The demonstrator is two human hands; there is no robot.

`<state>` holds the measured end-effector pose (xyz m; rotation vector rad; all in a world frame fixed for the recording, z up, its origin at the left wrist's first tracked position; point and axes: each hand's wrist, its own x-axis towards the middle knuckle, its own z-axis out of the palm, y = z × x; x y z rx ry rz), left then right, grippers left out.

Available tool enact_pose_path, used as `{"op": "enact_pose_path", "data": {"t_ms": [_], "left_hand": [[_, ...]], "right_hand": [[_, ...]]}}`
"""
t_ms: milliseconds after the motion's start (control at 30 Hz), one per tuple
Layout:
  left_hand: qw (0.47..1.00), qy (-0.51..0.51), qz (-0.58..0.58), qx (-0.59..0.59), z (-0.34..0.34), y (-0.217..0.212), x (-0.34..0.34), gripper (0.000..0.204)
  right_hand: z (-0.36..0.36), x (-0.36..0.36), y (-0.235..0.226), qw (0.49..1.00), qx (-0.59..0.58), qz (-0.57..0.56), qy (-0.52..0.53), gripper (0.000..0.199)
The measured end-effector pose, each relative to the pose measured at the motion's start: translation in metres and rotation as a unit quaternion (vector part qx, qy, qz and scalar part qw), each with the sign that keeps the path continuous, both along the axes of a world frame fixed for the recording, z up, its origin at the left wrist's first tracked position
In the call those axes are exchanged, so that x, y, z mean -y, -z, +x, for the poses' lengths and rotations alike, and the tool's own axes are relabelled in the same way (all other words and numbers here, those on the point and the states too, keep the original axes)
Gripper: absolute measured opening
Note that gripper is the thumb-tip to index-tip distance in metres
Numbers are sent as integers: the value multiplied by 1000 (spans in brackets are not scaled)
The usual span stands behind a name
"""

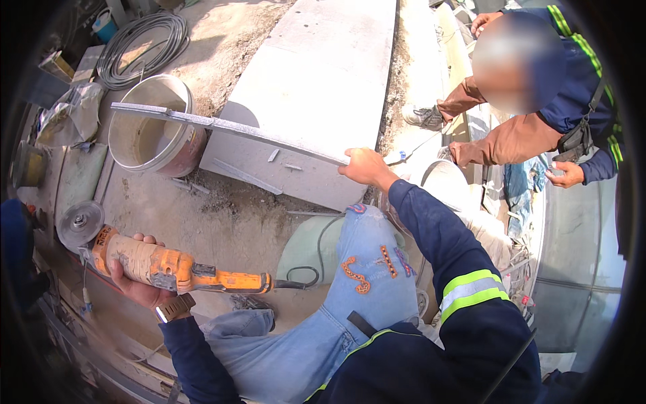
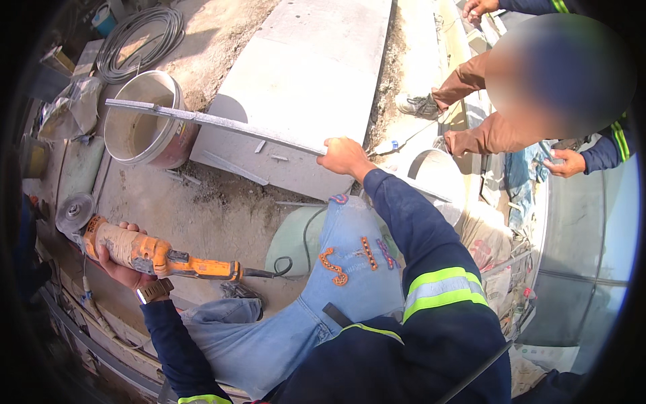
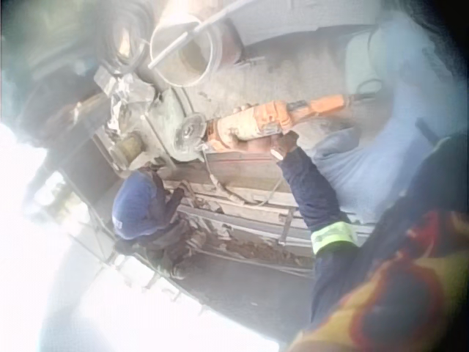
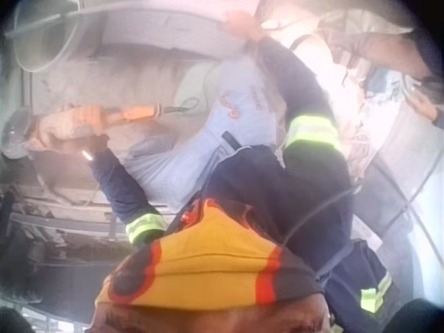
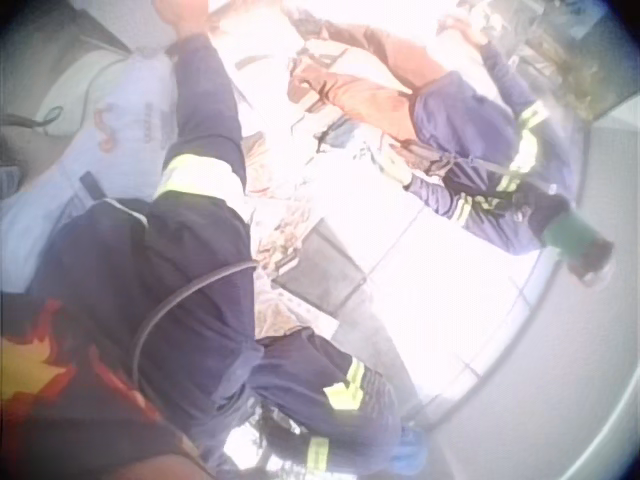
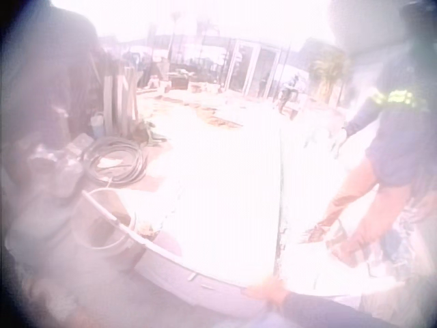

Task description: The person uses an angle grinder to cut a long metal rod placed over a bucket. A coworker assists by holding the rod steady. The person completes the cut and hands the rod to the coworker.

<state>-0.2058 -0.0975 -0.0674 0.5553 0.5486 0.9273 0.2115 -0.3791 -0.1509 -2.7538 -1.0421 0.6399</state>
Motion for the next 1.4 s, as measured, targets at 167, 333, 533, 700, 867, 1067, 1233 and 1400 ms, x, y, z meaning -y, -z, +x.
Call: {"op": "enact_pose_path", "data": {"t_ms": [167,333,533,700,867,1067,1233,1400], "left_hand": [[989,67,99,91,-5,-6,-2,68],[981,-18,170,88,-8,-24,12,71],[991,56,99,76,6,-21,39,73],[979,53,137,143,8,-21,38,74],[974,90,163,127,9,-47,64,64],[969,136,174,109,-1,-40,48,78],[982,45,150,107,13,-41,56,75],[986,2,124,108,22,-45,61,74]], "right_hand": [[25,11,4,989,-147,-15,1,45],[34,-13,8,960,-278,26,32,33],[7,14,8,997,-46,5,-61,40],[18,-3,-11,995,-94,1,-39,43],[18,4,3,995,-82,-8,-47,46],[29,3,-8,990,-135,-37,-14,41],[30,-8,-2,995,-93,-18,-33,45],[14,-9,-1,997,-68,-3,-48,45]]}}
